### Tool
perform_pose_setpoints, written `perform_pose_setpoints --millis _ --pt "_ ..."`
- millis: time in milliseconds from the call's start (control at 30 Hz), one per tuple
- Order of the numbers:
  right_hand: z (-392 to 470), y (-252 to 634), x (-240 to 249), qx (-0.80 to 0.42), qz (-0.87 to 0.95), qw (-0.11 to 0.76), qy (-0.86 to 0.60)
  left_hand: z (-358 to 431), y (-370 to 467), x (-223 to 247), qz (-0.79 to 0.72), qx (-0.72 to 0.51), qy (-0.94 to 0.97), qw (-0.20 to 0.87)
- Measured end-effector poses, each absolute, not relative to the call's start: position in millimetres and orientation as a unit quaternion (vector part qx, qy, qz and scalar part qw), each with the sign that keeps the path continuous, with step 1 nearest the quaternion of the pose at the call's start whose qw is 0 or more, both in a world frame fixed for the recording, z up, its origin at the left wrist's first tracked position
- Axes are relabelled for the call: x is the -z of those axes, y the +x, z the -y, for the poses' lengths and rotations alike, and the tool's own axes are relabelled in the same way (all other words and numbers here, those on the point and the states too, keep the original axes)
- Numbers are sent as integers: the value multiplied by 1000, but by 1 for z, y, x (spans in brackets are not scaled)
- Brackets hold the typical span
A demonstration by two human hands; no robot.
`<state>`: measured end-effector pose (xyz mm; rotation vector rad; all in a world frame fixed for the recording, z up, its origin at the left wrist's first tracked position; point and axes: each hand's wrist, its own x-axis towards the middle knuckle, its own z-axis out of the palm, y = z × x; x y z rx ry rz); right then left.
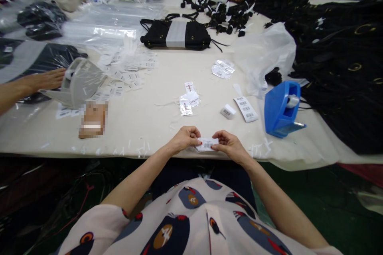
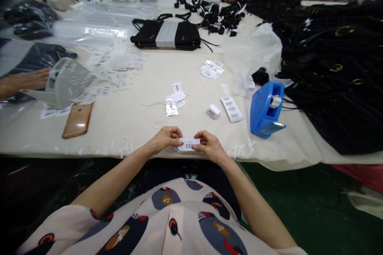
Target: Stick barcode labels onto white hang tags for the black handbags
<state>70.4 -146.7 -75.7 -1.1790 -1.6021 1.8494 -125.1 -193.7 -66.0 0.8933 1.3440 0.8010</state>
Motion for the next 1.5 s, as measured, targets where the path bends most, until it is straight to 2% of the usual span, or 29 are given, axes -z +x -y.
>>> perform_pose_setpoints --millis 600,867,1133,1500 --pt "146 66 71 -641 541 255 -481 196 -115 64 -572 -355 359 646" --pt "148 70 67 -701 454 260 -485 199 -115 65 -577 -382 331 641" --pt "151 67 72 -682 452 314 -482 202 -115 66 -560 -382 316 664" --pt "152 67 80 -634 499 305 -507 205 -112 70 -559 -369 306 676"
